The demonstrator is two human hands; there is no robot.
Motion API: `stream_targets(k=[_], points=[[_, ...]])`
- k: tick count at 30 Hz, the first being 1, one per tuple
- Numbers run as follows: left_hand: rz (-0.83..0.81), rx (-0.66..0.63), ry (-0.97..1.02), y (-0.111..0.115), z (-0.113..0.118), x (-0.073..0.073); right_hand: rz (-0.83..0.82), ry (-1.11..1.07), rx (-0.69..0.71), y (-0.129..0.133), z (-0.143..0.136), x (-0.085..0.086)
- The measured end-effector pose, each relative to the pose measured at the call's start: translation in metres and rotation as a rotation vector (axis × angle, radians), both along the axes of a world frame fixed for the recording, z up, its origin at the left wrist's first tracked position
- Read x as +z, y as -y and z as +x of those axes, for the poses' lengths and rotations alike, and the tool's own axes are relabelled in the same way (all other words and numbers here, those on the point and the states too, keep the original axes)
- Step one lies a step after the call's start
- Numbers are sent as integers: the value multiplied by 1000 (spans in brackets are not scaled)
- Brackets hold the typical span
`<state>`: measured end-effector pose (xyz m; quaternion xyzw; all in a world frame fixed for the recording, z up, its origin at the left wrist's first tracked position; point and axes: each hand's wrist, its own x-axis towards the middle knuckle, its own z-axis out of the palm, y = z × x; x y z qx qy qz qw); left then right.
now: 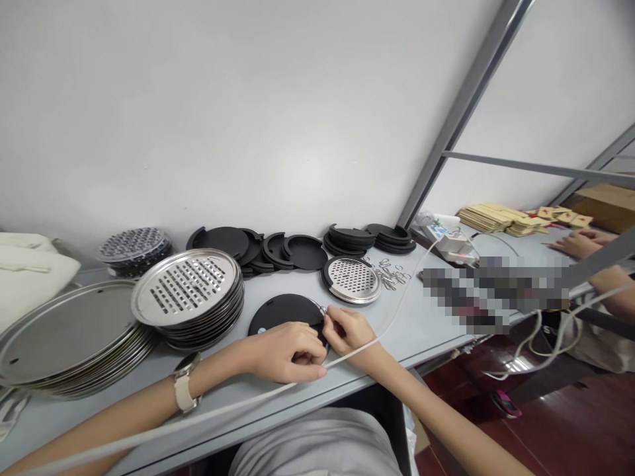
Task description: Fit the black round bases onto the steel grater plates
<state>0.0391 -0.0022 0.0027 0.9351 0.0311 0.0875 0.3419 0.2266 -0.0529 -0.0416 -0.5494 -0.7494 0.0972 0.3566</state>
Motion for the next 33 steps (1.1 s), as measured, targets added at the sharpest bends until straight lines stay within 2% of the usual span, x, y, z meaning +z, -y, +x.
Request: stream_targets(k=[8,33], points=[[11,-1,-4,-1,0,-2,-148,65,-14,-3,-1,2],[13,-11,-1,-1,0,-2,-127,23,9,-4,1,-2]])
